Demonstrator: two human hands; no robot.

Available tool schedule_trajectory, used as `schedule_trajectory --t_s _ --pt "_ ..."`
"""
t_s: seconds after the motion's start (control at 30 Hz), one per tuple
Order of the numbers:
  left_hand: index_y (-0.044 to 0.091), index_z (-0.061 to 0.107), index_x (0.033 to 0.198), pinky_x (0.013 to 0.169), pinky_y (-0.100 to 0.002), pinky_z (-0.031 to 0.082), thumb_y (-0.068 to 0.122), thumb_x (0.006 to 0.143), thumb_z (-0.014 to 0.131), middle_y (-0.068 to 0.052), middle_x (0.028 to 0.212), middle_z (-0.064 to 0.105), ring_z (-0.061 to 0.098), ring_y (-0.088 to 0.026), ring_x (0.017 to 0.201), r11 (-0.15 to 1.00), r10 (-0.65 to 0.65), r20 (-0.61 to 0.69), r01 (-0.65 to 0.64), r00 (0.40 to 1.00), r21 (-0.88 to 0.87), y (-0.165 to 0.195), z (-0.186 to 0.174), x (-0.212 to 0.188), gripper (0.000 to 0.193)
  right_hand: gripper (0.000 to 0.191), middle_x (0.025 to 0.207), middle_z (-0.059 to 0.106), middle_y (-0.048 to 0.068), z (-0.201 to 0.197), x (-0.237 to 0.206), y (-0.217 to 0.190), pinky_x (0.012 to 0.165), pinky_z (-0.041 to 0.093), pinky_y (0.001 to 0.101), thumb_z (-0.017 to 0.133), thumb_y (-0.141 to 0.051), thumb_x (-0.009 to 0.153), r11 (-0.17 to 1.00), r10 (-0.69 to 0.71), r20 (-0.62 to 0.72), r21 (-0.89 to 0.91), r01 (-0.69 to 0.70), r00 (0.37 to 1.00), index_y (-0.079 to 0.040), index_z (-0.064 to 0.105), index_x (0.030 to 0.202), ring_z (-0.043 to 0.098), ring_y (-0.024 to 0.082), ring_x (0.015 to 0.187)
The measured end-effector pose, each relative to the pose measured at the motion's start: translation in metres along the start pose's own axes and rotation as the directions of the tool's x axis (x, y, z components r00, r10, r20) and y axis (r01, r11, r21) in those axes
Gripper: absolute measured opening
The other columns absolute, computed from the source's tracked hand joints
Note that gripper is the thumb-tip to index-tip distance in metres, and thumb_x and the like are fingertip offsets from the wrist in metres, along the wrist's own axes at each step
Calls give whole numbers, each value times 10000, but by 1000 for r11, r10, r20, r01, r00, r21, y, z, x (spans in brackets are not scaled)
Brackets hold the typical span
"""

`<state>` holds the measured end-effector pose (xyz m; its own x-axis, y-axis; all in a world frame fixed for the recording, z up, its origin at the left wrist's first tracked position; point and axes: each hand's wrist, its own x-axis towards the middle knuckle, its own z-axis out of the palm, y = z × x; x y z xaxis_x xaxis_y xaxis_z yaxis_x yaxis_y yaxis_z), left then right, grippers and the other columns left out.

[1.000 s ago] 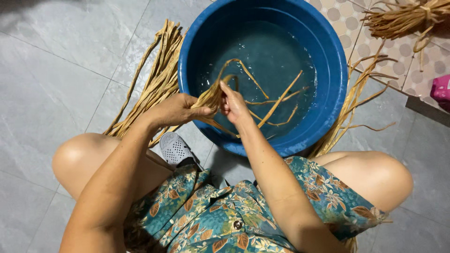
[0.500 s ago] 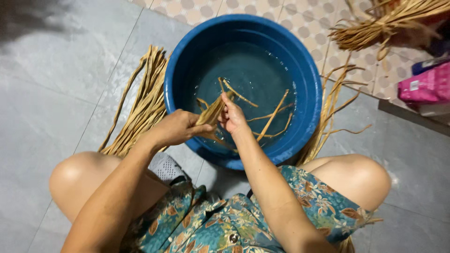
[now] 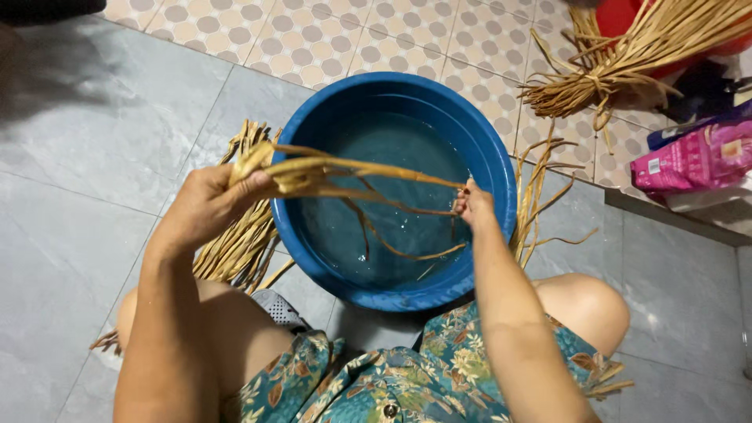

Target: The person sits on the floor and repeatedly submerges bundles of dried sticks into a blue basin of water. They agitate the sticks by hand, lift them out, and place them on the floor beside the basin, repeating this process with multiple bundles.

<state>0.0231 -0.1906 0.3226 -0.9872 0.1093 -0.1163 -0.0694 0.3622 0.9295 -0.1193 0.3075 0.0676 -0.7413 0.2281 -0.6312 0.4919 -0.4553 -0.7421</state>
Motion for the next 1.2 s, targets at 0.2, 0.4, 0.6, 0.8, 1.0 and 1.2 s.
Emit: schedule_trajectory --t_s 0.2,0.4,0.6,0.8,1.0,1.2 --pt "35 774 952 571 -335 429 416 989 680 -27 673 607 494 -119 621 973 -20 19 15 1000 229 10 23 19 394 693 1148 556 183 80 -74 -52 771 400 440 779 -442 908 390 -306 536 -683 617 787 -15 560 1408 487 258 926" --pt "81 761 1082 708 -324 553 391 969 685 42 859 766 698 -56 772 960 251 325 -278 912 38 37 73 32 339 1235 1596 418 178 160 -208 -53 1206 322 494 959 -393 694 -8 -178 980 -89 996 86 -79 222 1634 398 310 1486" --pt "108 739 1223 609 -328 423 400 967 663 20 841 690 534 -112 676 983 92 266 -45 960 -178 48 45 34 396 550 1200 712 106 159 -187 5 945 562 376 833 -218 865 547 23 906 -365 754 422 -46 601 1332 677 218 1115" --pt "61 713 1217 749 -402 532 483 952 735 -115 954 701 648 -231 834 940 203 -215 -129 955 315 28 19 46 499 207 896 697 68 140 -89 68 733 594 322 673 -62 980 788 -35 767 -373 490 641 -16 662 1181 704 160 790" --pt "60 653 1295 872 -453 527 408 926 772 -217 1183 656 666 -354 1020 936 225 -359 -98 906 338 13 25 57 521 469 953 667 156 90 -62 128 682 573 425 653 -79 941 655 -200 259 -682 326 945 -67 471 1372 683 269 747" --pt "104 698 1248 890 -438 539 377 895 774 -146 1157 707 691 -321 1032 917 109 -126 -51 986 395 3 57 64 453 290 877 671 146 49 -72 183 624 551 409 631 -104 957 627 247 202 -779 2 948 -39 533 1222 665 260 689"
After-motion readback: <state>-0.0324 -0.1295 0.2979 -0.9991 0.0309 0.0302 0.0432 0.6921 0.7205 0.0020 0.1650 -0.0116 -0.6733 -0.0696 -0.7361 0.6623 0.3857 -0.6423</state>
